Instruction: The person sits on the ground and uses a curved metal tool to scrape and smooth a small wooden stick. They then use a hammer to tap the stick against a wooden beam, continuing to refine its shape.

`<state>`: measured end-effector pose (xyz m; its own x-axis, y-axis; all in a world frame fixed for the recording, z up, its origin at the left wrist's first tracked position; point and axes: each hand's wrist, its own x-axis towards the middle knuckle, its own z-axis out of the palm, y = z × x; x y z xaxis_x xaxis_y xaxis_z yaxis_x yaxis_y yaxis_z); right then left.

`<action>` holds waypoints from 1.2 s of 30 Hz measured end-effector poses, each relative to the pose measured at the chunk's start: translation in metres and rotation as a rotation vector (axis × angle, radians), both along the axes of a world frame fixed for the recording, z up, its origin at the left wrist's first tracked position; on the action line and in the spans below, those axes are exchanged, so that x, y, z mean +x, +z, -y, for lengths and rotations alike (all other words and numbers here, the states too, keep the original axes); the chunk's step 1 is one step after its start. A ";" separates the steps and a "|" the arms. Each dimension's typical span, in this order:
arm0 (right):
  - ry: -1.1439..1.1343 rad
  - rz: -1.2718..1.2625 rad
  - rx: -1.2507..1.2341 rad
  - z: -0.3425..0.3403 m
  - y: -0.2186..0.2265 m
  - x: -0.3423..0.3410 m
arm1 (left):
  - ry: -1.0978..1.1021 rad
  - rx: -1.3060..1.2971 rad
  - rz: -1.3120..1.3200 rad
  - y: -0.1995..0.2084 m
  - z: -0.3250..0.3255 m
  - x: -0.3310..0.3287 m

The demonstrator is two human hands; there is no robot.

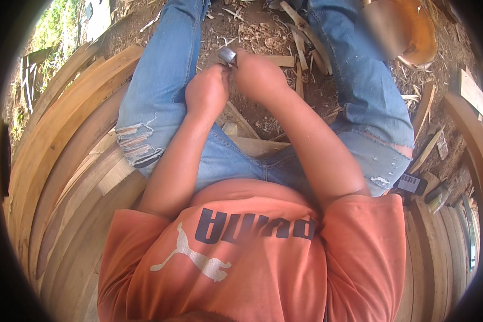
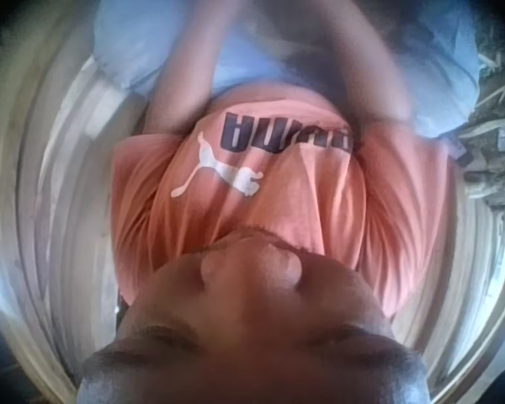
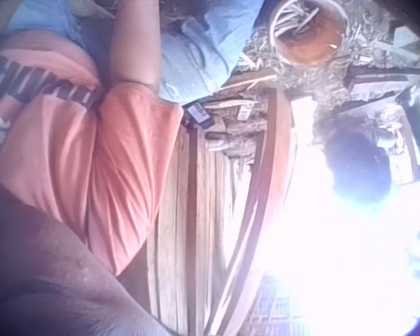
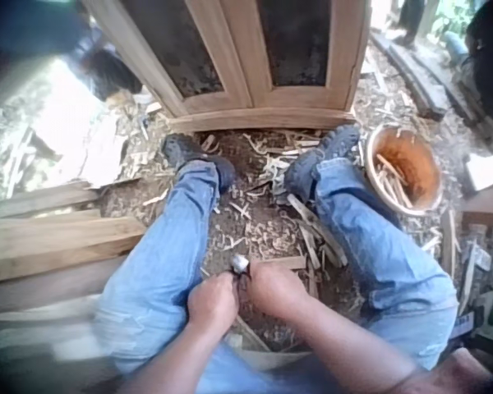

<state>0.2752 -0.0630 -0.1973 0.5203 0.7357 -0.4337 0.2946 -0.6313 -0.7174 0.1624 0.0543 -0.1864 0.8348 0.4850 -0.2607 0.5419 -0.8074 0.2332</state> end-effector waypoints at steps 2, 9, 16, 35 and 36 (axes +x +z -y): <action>0.013 0.008 0.043 0.001 0.015 -0.001 | 0.007 -0.007 -0.087 0.001 0.002 -0.002; 0.028 0.038 0.042 -0.003 0.008 0.001 | -0.040 -0.018 0.000 -0.003 -0.001 -0.003; 0.018 0.084 -0.071 0.005 -0.040 0.012 | -0.008 -0.027 0.058 0.002 0.001 0.003; -0.004 -0.007 -0.053 0.006 -0.010 0.011 | -0.010 -0.039 0.016 0.006 0.004 -0.005; -0.008 -0.010 -0.007 0.005 0.004 0.011 | -0.019 -0.034 0.009 0.002 0.002 -0.007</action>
